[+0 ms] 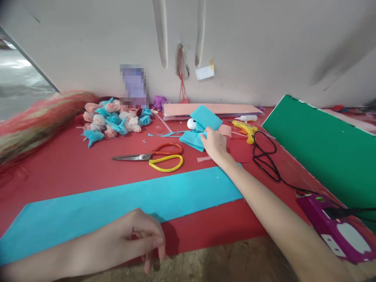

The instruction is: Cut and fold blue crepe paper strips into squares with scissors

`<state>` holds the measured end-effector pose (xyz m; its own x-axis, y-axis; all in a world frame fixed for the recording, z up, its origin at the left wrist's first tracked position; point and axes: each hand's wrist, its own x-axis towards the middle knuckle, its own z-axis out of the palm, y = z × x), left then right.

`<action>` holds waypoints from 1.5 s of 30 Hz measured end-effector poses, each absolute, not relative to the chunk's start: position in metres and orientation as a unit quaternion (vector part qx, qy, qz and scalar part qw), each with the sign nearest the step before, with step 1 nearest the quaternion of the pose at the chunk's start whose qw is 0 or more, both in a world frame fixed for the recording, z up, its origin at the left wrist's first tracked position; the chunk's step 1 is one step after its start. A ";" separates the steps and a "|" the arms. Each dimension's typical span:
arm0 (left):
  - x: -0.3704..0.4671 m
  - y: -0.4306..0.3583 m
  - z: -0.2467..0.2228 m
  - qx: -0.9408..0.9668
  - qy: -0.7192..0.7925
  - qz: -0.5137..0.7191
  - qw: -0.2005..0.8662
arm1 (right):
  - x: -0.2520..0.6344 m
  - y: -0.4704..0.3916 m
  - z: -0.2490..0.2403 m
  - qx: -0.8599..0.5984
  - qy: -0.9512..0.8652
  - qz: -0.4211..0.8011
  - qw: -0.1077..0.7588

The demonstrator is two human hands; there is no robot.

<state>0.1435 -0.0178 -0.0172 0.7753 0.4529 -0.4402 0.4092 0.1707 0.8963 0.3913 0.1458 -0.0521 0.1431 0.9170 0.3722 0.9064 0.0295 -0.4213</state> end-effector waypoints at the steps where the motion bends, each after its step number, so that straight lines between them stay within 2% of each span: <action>1: 0.144 -0.018 -0.018 0.642 0.335 0.016 0.690 | 0.390 0.144 -0.053 -0.692 -0.666 -0.010 0.279; 6: 0.144 -0.019 -0.018 0.639 0.338 0.011 0.691 | 0.382 0.133 -0.052 -0.622 -0.751 -0.060 0.214; 10: 0.144 -0.019 -0.018 0.640 0.340 0.008 0.689 | 0.375 0.130 -0.059 -0.562 -0.813 -0.031 0.151; 16: 0.144 -0.019 -0.022 0.659 0.335 0.001 0.673 | 0.377 0.129 -0.072 -0.552 -0.831 0.027 0.062; 21: 0.144 -0.019 -0.023 0.661 0.334 0.002 0.672 | 0.378 0.130 -0.066 -0.551 -0.832 0.043 0.043; 25: 0.143 -0.021 -0.021 0.684 0.327 0.006 0.652 | 0.378 0.134 -0.060 -0.542 -0.836 0.043 0.070; 28: 0.143 -0.021 -0.016 0.760 0.311 0.020 0.570 | 0.383 0.129 -0.051 -0.540 -0.830 0.021 0.135; 31: 0.142 -0.020 -0.009 0.864 0.288 0.050 0.409 | 0.395 0.106 -0.038 -0.538 -0.819 0.003 0.198; 33: 0.136 -0.021 -0.008 0.901 0.322 0.040 0.287 | 0.406 0.082 -0.030 -0.525 -0.825 0.015 0.207; 37: 0.112 -0.033 -0.024 0.908 0.414 -0.042 0.055 | 0.430 0.026 -0.020 -0.483 -0.858 0.051 0.170; 40: 0.098 -0.043 -0.039 0.921 0.369 -0.107 -0.068 | 0.447 -0.004 -0.018 -0.454 -0.887 0.046 0.075; 42: 0.100 -0.045 -0.040 0.911 0.360 -0.162 -0.120 | 0.455 -0.016 -0.020 -0.455 -0.889 0.024 0.038; 45: 0.112 -0.038 -0.030 0.887 0.392 -0.214 -0.115 | 0.461 -0.021 -0.025 -0.455 -0.890 0.003 0.025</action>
<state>0.1117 -0.0377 -0.0298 0.6010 0.7452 -0.2888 0.6471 -0.6658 -0.3714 0.4610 -0.0206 -0.0252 -0.5839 0.8107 0.0423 0.8104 0.5851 -0.0281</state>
